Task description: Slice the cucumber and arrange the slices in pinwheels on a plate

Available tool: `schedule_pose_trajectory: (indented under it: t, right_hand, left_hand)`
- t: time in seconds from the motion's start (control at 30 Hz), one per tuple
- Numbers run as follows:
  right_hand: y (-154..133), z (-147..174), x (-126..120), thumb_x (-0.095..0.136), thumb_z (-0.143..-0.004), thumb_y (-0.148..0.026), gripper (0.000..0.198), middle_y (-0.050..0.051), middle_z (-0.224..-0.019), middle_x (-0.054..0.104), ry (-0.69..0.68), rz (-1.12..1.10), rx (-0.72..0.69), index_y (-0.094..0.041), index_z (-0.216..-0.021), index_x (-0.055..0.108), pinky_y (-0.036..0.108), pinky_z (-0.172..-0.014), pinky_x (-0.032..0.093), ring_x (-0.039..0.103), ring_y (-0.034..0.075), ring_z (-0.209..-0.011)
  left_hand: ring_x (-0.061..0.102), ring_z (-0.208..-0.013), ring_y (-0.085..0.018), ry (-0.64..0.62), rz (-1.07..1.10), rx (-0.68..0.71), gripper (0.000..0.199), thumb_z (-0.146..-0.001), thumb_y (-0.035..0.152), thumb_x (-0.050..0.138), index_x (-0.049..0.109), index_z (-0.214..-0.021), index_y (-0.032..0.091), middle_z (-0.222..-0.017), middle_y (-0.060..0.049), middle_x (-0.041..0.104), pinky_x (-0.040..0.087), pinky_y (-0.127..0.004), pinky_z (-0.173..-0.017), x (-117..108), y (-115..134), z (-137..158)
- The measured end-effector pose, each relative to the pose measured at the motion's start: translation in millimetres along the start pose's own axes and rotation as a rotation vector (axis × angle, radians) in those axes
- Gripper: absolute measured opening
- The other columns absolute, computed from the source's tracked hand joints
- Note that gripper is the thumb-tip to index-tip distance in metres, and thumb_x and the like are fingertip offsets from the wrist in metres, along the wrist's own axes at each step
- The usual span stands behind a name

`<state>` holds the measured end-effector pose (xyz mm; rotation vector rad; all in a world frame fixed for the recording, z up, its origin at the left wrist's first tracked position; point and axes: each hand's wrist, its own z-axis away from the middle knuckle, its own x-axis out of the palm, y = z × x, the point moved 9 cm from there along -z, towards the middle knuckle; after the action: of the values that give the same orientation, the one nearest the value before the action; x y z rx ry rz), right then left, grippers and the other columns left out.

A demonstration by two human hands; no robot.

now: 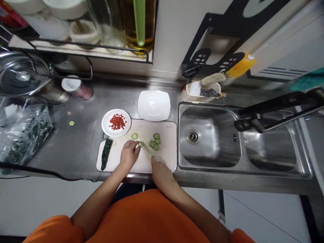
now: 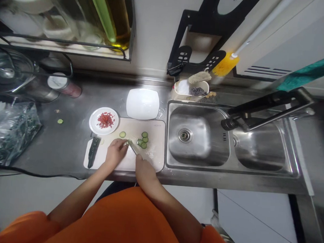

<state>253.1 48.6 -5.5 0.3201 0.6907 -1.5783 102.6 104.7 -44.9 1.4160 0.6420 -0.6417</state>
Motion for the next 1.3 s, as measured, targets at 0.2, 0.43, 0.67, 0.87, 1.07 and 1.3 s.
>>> schedule_pose_trajectory:
  t: [0.2,0.43,0.67,0.87,1.07,1.3]
  right_hand:
    - [14.7,10.8,6.9,0.033,-0.086,-0.005,0.046,0.013,-0.101,0.065,-0.053,-0.005,0.037,-0.016,-0.131,0.038,0.03,-0.075,0.047,0.063,0.023,-0.095]
    - [30.9,20.8,12.7,0.032,-0.082,-0.002,0.049,0.012,-0.1,0.065,-0.078,0.004,0.048,-0.017,-0.129,0.039,0.03,-0.071,0.047,0.063,0.024,-0.094]
    - [34.5,19.2,14.9,0.03,-0.083,-0.002,0.051,0.011,-0.1,0.065,-0.053,-0.03,0.052,-0.019,-0.13,0.04,0.028,-0.072,0.046,0.062,0.022,-0.094]
    - [36.3,19.3,13.8,0.029,-0.083,-0.003,0.053,0.011,-0.1,0.065,-0.055,-0.038,0.061,-0.02,-0.132,0.04,0.028,-0.073,0.046,0.062,0.022,-0.094]
    - [36.7,17.7,14.4,0.029,-0.078,0.0,0.054,0.01,-0.096,0.065,-0.082,-0.036,0.03,-0.018,-0.127,0.043,0.028,-0.067,0.044,0.063,0.023,-0.09]
    - [38.9,15.8,16.4,0.031,-0.08,-0.001,0.05,0.011,-0.097,0.065,-0.057,-0.041,0.033,-0.018,-0.125,0.044,0.027,-0.067,0.043,0.062,0.023,-0.09]
  left_hand:
    - [0.06,-0.088,-0.019,-0.013,-0.013,-0.006,0.024,-0.08,0.021,0.055,0.065,-0.102,0.019,-0.093,-0.007,0.063,0.048,-0.032,-0.084,0.7,1.5,-3.5]
    - [0.058,-0.085,-0.019,-0.011,-0.04,-0.017,0.013,-0.08,0.02,0.052,0.064,-0.085,0.019,-0.084,-0.006,0.062,0.046,-0.031,-0.081,1.7,8.0,-13.7]
    - [0.054,-0.084,-0.021,-0.11,-0.19,0.143,0.016,-0.085,0.016,0.044,0.059,-0.081,0.019,-0.079,-0.007,0.057,0.043,-0.033,-0.079,12.6,21.9,-20.4]
    - [0.054,-0.084,-0.022,-0.133,-0.204,0.168,0.014,-0.086,0.017,0.044,0.057,-0.089,0.019,-0.082,-0.007,0.058,0.043,-0.034,-0.078,10.9,17.8,-21.0]
    - [0.054,-0.084,-0.023,-0.014,-0.251,0.077,0.014,-0.086,0.02,0.046,0.057,-0.093,0.018,-0.086,-0.008,0.063,0.042,-0.034,-0.077,-14.7,-0.2,-37.4]
    - [0.055,-0.088,-0.025,0.06,-0.361,0.124,0.024,-0.089,0.023,0.042,0.062,-0.103,0.018,-0.088,-0.01,0.065,0.041,-0.036,-0.082,-22.5,5.6,-46.3]
